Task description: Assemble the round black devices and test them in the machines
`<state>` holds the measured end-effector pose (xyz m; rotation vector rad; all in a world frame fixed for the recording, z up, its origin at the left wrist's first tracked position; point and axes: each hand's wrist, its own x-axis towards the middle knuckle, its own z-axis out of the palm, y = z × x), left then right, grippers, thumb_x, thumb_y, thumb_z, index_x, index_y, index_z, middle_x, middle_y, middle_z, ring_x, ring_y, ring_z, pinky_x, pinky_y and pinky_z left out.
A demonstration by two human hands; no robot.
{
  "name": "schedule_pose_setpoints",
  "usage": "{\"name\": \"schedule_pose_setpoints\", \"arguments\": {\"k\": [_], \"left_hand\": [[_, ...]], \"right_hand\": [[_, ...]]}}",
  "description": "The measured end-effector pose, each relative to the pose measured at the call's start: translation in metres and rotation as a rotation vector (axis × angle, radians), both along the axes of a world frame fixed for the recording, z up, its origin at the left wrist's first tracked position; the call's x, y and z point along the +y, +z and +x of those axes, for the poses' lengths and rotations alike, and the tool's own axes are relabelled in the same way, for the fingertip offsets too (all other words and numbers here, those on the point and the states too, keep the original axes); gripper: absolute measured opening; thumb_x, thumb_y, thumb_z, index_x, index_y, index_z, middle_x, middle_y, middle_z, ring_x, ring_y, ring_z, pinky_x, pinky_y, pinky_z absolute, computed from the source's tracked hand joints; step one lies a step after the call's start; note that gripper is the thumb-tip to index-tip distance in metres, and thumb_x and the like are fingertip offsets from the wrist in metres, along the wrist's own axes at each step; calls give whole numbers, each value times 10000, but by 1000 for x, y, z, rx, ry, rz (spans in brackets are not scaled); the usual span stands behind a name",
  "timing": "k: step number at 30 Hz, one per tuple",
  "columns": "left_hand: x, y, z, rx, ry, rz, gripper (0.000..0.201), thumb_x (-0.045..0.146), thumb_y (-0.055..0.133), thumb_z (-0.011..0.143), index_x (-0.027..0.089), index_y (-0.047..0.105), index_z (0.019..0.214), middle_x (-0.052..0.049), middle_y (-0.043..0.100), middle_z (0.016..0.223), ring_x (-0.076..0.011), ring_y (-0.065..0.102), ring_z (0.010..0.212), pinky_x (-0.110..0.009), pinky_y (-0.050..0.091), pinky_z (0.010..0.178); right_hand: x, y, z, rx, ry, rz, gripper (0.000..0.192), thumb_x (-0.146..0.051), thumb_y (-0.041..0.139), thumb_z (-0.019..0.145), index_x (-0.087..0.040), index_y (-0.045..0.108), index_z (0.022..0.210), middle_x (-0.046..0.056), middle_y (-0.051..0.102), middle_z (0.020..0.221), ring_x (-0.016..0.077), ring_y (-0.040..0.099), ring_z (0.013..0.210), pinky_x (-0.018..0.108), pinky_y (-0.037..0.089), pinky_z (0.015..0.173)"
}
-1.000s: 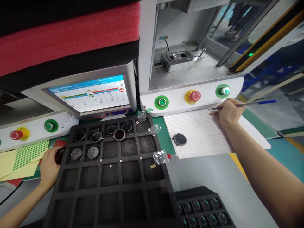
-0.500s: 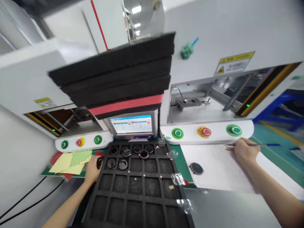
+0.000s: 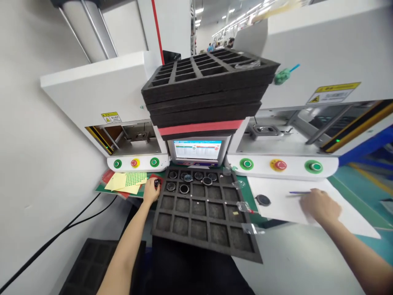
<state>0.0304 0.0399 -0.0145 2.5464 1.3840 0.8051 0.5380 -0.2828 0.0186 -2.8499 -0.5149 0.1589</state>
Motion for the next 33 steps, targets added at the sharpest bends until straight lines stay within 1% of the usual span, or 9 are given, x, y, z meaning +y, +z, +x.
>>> {"name": "schedule_pose_setpoints", "arguments": {"k": [5, 10, 13, 15, 19, 23, 26, 29, 33], "left_hand": [[3, -9, -4, -8, -27, 6, 302, 344, 602, 958, 161, 613, 1198, -101, 628, 1224, -228, 632, 1071, -448, 550, 924], [4, -19, -6, -40, -36, -5, 304, 345, 606, 955, 158, 615, 1195, -100, 629, 1221, -232, 630, 1079, -454, 547, 929], [6, -23, -7, -40, -37, -16, 304, 346, 606, 955, 158, 615, 1195, -100, 629, 1224, -233, 629, 1083, -455, 545, 932], [7, -24, -7, -38, -40, -19, 305, 348, 605, 955, 159, 615, 1195, -101, 628, 1225, -233, 628, 1084, -456, 545, 933], [9, -25, -7, -36, -47, -15, 308, 350, 606, 955, 159, 614, 1196, -101, 627, 1226, -234, 627, 1086, -458, 543, 934], [11, -27, -6, -37, -47, -7, 308, 348, 606, 955, 160, 612, 1199, -102, 624, 1232, -235, 625, 1090, -459, 542, 936], [11, -27, -6, -45, -45, 9, 310, 347, 608, 954, 157, 612, 1198, -101, 627, 1226, -235, 627, 1086, -458, 544, 932], [11, -25, -6, -67, -42, 39, 306, 348, 607, 954, 156, 614, 1192, -99, 631, 1214, -231, 632, 1072, -452, 549, 923], [10, -21, -6, -104, -44, 93, 301, 350, 605, 955, 154, 616, 1182, -95, 638, 1192, -223, 639, 1046, -442, 555, 907]], "right_hand": [[18, 16, -37, -85, 114, -107, 187, -350, 597, 978, -262, 640, 1138, 78, 621, 1194, 195, 648, 993, 341, 565, 811], [53, 27, -101, -194, 406, -150, 290, -338, 599, 980, -157, 601, 1207, 89, 623, 1193, 199, 645, 997, 384, 574, 841], [75, 29, -134, -224, 556, -178, 309, -345, 600, 979, -160, 593, 1226, 90, 619, 1201, 205, 643, 1009, 396, 571, 852], [84, 29, -149, -223, 612, -202, 310, -349, 601, 978, -155, 595, 1220, 86, 626, 1179, 201, 647, 989, 396, 573, 843], [82, 31, -162, -209, 653, -235, 295, -347, 603, 977, -145, 604, 1192, 80, 638, 1140, 193, 653, 957, 386, 577, 823], [64, 29, -163, -178, 679, -239, 268, -343, 601, 979, -143, 617, 1156, 68, 651, 1088, 176, 657, 908, 365, 578, 798], [60, 25, -163, -146, 730, -218, 245, -344, 602, 979, -140, 628, 1111, 55, 657, 1034, 164, 656, 870, 353, 576, 784], [70, 18, -165, -131, 814, -149, 239, -347, 602, 979, -140, 631, 1094, 54, 655, 1029, 163, 653, 869, 350, 573, 783], [96, 10, -171, -133, 931, -19, 233, -348, 604, 977, -142, 636, 1080, 55, 656, 1034, 167, 652, 889, 357, 571, 800]]}}
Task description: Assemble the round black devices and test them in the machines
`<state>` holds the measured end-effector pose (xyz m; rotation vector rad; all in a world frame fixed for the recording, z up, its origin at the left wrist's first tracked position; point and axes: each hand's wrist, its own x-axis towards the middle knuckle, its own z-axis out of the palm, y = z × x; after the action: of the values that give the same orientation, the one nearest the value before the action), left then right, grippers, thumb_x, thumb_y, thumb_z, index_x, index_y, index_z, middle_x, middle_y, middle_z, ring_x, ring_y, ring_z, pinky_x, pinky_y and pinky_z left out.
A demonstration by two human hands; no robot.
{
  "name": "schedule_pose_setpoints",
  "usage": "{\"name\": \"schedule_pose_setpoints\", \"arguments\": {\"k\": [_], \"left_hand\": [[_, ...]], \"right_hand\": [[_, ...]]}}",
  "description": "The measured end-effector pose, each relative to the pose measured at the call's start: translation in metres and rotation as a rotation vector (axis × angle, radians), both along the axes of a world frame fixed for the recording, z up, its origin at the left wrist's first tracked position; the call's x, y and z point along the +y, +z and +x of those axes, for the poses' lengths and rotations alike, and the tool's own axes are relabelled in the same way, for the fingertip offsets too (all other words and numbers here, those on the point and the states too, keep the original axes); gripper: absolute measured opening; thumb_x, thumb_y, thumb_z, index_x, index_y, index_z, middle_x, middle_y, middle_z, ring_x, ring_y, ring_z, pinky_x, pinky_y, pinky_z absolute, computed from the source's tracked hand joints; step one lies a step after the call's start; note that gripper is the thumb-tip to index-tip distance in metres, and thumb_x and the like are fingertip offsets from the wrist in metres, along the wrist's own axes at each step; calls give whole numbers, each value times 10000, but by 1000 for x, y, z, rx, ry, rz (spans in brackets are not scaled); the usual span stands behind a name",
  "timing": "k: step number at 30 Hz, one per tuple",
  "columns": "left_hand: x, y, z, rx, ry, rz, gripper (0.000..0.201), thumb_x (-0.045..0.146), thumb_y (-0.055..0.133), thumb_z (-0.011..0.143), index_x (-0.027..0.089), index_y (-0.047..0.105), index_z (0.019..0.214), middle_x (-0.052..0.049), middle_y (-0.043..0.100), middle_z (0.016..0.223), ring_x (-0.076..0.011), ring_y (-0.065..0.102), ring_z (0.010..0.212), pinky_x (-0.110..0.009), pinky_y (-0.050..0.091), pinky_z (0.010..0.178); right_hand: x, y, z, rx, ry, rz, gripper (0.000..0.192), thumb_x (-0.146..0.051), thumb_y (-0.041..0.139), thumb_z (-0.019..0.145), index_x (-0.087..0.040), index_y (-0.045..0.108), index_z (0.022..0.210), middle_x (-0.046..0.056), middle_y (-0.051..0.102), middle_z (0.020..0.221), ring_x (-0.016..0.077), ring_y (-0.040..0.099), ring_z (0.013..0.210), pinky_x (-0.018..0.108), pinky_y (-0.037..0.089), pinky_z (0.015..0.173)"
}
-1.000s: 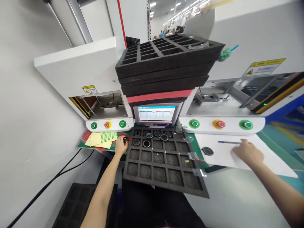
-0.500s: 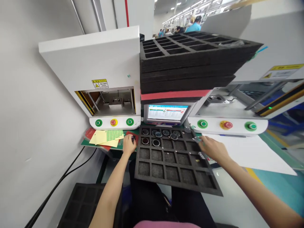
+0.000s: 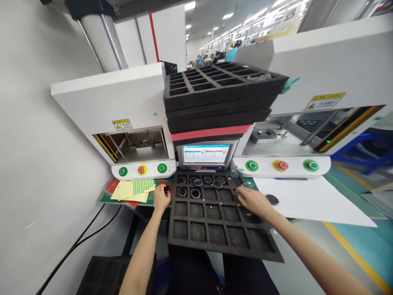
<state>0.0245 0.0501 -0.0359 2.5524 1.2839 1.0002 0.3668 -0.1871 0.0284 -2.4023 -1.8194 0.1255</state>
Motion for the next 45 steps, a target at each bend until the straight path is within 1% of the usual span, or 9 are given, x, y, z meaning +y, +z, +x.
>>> {"name": "schedule_pose_setpoints", "arguments": {"k": [7, 11, 14, 22, 30, 34, 37, 41, 45], "left_hand": [[-3, 6, -1, -31, 1, 21, 291, 354, 603, 957, 152, 622, 1166, -90, 648, 1161, -211, 648, 1007, -423, 565, 879], [-7, 19, 2, -71, 52, 13, 324, 344, 607, 953, 160, 602, 1219, -107, 609, 1260, -248, 613, 1119, -478, 534, 952], [-16, 36, 24, -69, 45, 3, 334, 327, 593, 962, 171, 584, 1257, -115, 574, 1324, -265, 584, 1179, -505, 508, 993], [-49, 61, 130, 249, -342, -140, 293, 383, 620, 943, 152, 643, 1121, -90, 655, 1160, -227, 635, 1062, -455, 537, 935], [-36, 70, 143, 353, -352, -275, 264, 355, 603, 958, 160, 641, 1132, -89, 656, 1159, -206, 649, 1010, -419, 562, 892], [-38, 81, 132, 277, -345, -286, 267, 350, 615, 952, 152, 644, 1128, -87, 663, 1150, -210, 653, 1021, -427, 562, 902], [-20, 105, 102, 156, -253, -235, 313, 345, 610, 955, 162, 616, 1209, -99, 640, 1223, -229, 636, 1088, -452, 546, 942], [44, 147, 45, 62, -29, -147, 343, 337, 605, 956, 170, 593, 1255, -112, 601, 1301, -258, 594, 1179, -496, 505, 1005], [125, 183, 10, 77, 135, -149, 304, 340, 609, 955, 163, 620, 1202, -103, 628, 1251, -237, 627, 1109, -466, 534, 960]], "right_hand": [[19, -10, -8, 95, 91, 181, 224, -345, 597, 981, -153, 639, 1090, 63, 654, 1074, 174, 649, 930, 370, 568, 832], [28, -16, -14, 131, 63, 233, 242, -344, 599, 978, -164, 632, 1137, 82, 635, 1169, 203, 633, 1033, 412, 551, 901], [44, -18, -19, 150, 17, 249, 298, -350, 609, 970, -170, 609, 1208, 98, 602, 1253, 231, 609, 1108, 448, 537, 939], [73, -7, -32, 179, -57, 152, 357, -363, 616, 967, -162, 578, 1260, 94, 615, 1210, 219, 638, 1031, 424, 564, 876], [77, -4, -34, 209, -35, 165, 346, -360, 616, 968, -161, 585, 1249, 92, 620, 1205, 219, 637, 1040, 427, 559, 887], [76, -16, -31, 238, -21, 216, 326, -357, 617, 967, -158, 597, 1225, 89, 625, 1190, 216, 638, 1032, 424, 558, 886], [70, -29, -27, 248, -18, 297, 316, -360, 614, 968, -160, 602, 1213, 87, 627, 1184, 213, 637, 1028, 421, 556, 887], [58, -47, -24, 257, -27, 473, 346, -429, 573, 981, -145, 599, 1177, 84, 644, 1118, 208, 648, 990, 418, 555, 873], [54, -59, -23, 265, 8, 646, 543, -630, 367, 981, -151, 588, 1106, 122, 680, 1011, 257, 686, 917, 450, 579, 818]]}}
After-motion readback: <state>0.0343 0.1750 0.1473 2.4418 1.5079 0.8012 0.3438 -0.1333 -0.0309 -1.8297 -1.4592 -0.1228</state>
